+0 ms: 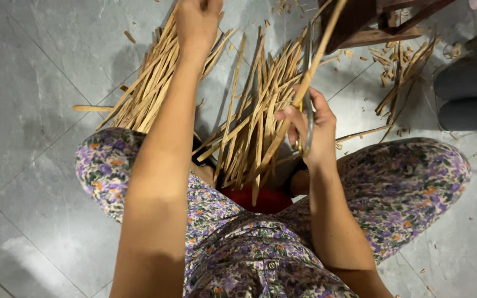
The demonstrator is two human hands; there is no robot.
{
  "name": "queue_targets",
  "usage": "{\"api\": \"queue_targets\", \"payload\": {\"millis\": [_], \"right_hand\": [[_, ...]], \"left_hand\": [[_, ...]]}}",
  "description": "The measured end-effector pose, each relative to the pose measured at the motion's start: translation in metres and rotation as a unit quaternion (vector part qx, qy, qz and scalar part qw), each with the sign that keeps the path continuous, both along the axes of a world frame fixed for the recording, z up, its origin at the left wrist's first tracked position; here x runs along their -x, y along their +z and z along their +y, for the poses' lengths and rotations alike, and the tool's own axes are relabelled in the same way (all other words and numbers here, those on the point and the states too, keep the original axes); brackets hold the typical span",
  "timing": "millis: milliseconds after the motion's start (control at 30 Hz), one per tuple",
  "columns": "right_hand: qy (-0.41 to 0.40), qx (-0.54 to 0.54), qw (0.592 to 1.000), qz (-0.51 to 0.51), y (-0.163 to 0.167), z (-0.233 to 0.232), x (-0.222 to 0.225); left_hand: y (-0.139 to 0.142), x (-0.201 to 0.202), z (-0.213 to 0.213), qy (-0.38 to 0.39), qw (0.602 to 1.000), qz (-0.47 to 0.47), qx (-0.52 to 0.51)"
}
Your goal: The person sits on the floor and uses scissors to trim the ends of thin wooden sticks. They pick up sticks from a pile, cut the ends, and place the trimmed sticks into a separate pile.
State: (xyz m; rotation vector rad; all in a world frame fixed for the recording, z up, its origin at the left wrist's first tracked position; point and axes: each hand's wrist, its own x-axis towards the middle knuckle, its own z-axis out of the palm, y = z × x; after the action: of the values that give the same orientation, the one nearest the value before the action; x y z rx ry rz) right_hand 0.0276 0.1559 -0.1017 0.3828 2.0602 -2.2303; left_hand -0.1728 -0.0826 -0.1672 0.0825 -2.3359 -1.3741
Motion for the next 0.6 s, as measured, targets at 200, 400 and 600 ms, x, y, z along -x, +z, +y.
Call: {"api": "queue_targets", "payload": {"millis": [200, 400, 600], "right_hand": [[-0.042, -0.045, 0.983, -0.176, -0.072, -0.008, 0.023], [-0.062, -0.066, 0.967, -0.240, -0.127, -0.006, 0.022], [-0.052, -0.051, 0.977, -0.199, -0.138, -0.006, 0.018]], "left_hand": [[-0.111, -0.032, -0.013, -0.004, 0.958, -0.227, 0.174], [-0.184, -0.060, -0.028, -0.047, 0.878, -0.339, 0.335], [-0.186, -0.071, -0.024, 0.017, 0.880, -0.389, 0.272]]}}
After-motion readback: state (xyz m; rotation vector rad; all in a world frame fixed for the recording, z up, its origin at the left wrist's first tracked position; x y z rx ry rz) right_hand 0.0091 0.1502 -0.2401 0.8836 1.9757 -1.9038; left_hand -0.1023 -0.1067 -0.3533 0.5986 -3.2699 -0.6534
